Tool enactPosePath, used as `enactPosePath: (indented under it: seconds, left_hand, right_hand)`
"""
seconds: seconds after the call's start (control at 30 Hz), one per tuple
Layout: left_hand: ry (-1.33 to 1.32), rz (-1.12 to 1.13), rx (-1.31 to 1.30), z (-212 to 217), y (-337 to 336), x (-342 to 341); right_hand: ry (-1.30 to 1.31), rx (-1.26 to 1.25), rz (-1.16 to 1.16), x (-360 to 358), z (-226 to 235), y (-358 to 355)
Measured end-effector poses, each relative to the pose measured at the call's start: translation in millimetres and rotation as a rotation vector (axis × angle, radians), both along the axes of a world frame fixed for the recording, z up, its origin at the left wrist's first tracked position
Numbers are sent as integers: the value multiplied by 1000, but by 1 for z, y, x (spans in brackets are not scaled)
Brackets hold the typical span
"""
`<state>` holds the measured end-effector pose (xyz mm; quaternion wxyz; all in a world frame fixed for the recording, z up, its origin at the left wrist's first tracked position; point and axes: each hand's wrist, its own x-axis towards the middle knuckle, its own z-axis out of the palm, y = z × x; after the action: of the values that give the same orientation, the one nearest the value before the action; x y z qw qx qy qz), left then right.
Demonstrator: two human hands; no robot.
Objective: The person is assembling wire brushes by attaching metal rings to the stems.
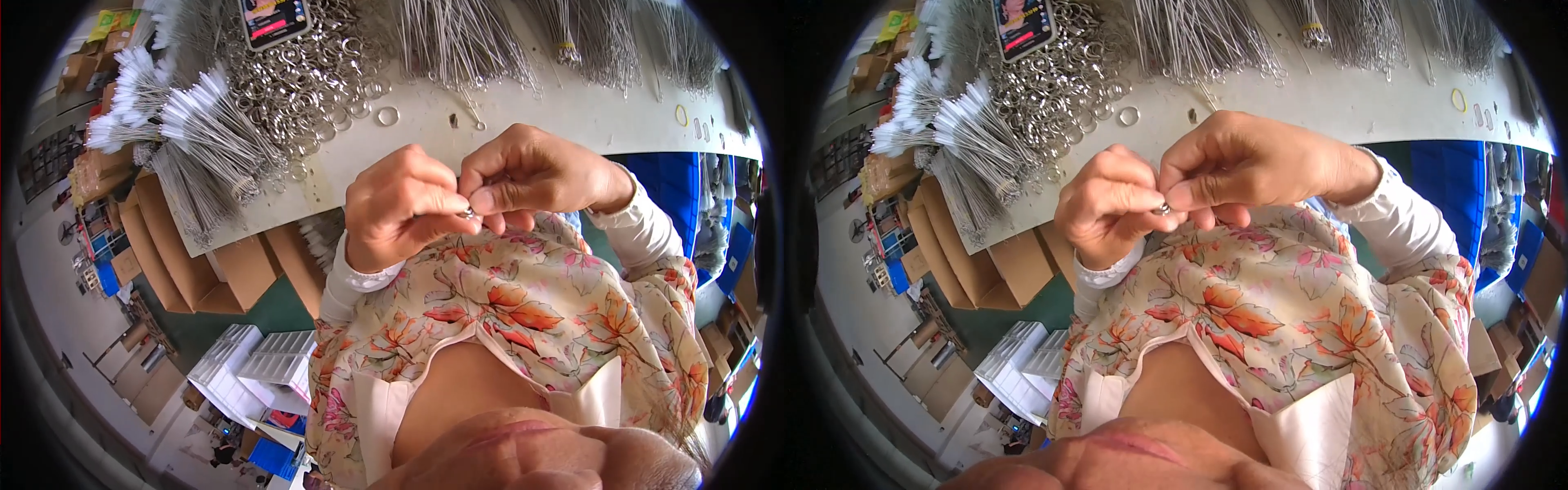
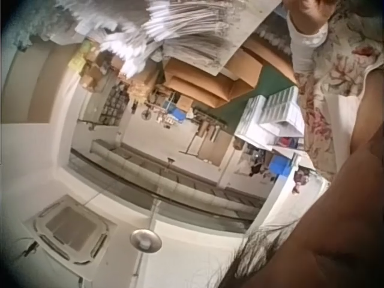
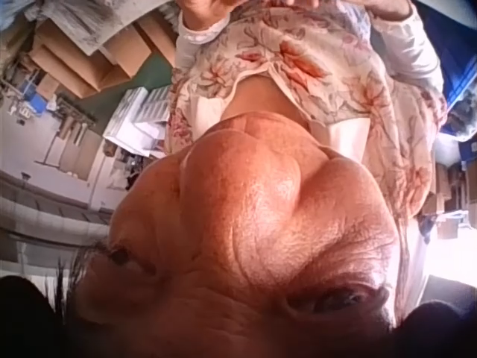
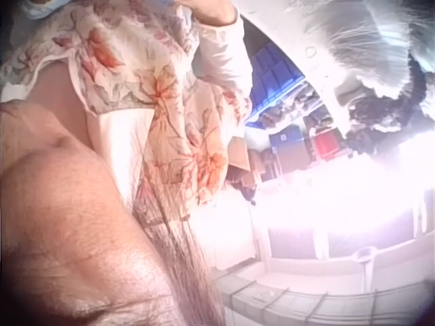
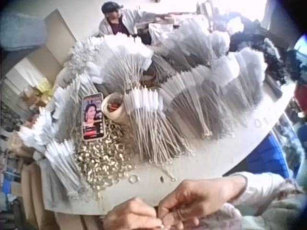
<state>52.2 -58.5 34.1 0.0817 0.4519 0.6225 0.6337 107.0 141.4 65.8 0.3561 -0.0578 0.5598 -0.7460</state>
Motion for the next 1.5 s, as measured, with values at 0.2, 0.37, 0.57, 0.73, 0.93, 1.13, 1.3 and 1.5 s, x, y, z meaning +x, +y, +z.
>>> enactPosePath:
  seconds: [0.2,0.37,0.57,0.73,0.93,1.13,1.3,1.5]
  left_hand:
    - [476,-43,-297,-1,-7,-6]
    - [708,350,-635,-39,-28,-59]
    - [651,306,-599,-48,-20,-52]
    - [-232,316,-150,-19,-10,-14]
    - [-23,501,-85,-11,3,-7]
    - [-402,449,88,-23,4,-4]
    - [-1164,-12,367,-24,-9,-8]
    - [-997,20,280,-9,-17,-3]
  right_hand:
    - [756,631,26,13,-14,16]
    - [1055,1568,-122,32,-58,17]
    - [834,889,-372,13,-51,-4]
    - [571,414,-523,-8,-23,-18]
    - [299,189,-465,-14,-21,-33]
    - [679,187,-672,-11,-31,-50]
    - [932,331,-698,-5,-30,-51]
    - [1391,706,-647,1,-29,-48]
